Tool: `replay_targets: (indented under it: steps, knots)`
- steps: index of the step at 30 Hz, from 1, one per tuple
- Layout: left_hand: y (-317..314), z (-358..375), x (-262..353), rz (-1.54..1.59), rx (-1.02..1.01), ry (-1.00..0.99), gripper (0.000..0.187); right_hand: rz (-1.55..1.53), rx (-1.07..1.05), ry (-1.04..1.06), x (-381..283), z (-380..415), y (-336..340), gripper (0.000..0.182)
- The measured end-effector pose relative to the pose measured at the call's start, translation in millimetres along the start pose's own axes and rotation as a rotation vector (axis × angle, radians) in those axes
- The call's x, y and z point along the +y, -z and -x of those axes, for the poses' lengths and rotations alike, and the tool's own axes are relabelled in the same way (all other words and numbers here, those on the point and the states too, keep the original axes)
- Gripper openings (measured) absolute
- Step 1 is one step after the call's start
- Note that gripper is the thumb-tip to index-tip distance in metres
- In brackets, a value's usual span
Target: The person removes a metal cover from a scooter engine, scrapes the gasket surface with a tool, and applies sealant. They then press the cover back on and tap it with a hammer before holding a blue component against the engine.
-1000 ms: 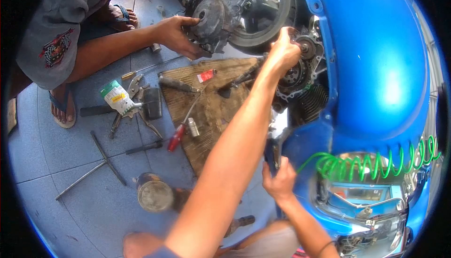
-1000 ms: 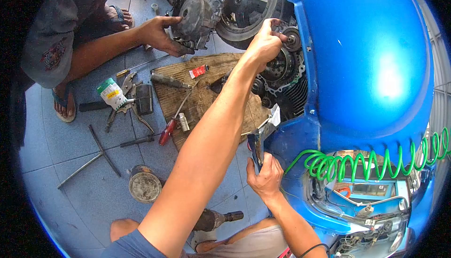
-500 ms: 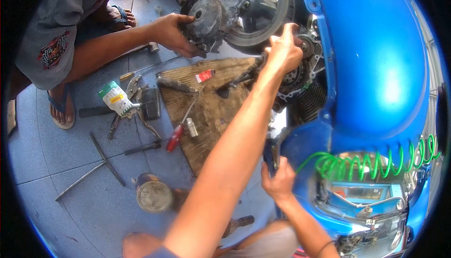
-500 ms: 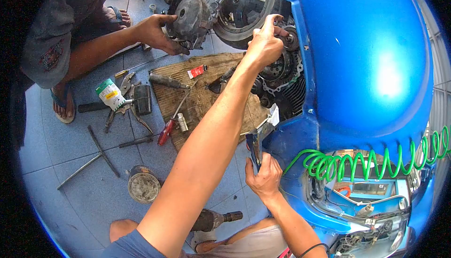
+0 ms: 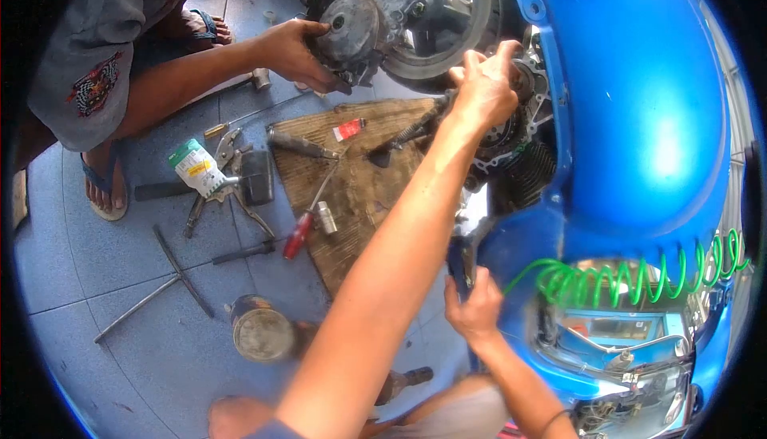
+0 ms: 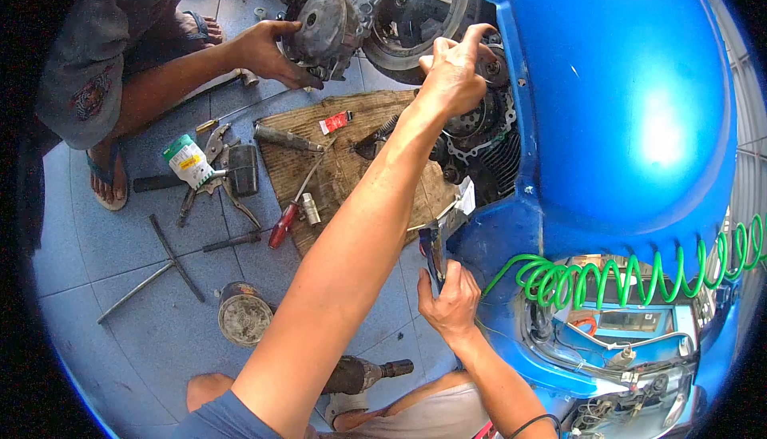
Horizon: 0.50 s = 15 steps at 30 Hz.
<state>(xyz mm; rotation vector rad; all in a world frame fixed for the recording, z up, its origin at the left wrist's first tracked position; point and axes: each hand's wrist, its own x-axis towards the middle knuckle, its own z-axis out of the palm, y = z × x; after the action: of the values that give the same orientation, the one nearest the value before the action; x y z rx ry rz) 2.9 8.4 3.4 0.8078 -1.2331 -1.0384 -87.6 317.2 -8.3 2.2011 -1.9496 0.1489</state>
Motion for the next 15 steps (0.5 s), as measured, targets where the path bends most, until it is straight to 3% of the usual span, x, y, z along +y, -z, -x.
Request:
replay_targets:
  steps: [5, 8, 14, 15]
  knots:
    - [0.6, 1.2, -3.3, -0.094, 0.024, -0.131, 0.071, -0.016, -0.003, 0.003, -0.7, -1.0, 0.9, 0.031]
    - [-1.8, -0.7, -5.7, -0.115, 0.061, -0.16, 0.085, -0.009, 0.004, 0.006, -0.2, -0.6, 0.2, 0.03]
    - [-0.3, -1.5, -4.5, -0.143, 0.058, -0.19, 0.083, -0.021, 0.004, 0.014, -0.7, -1.4, 0.7, 0.031]
    - [1.1, 1.2, -2.3, -0.119, 0.088, -0.202, 0.076, -0.013, -0.002, 0.006, -0.1, -0.3, 0.6, 0.031]
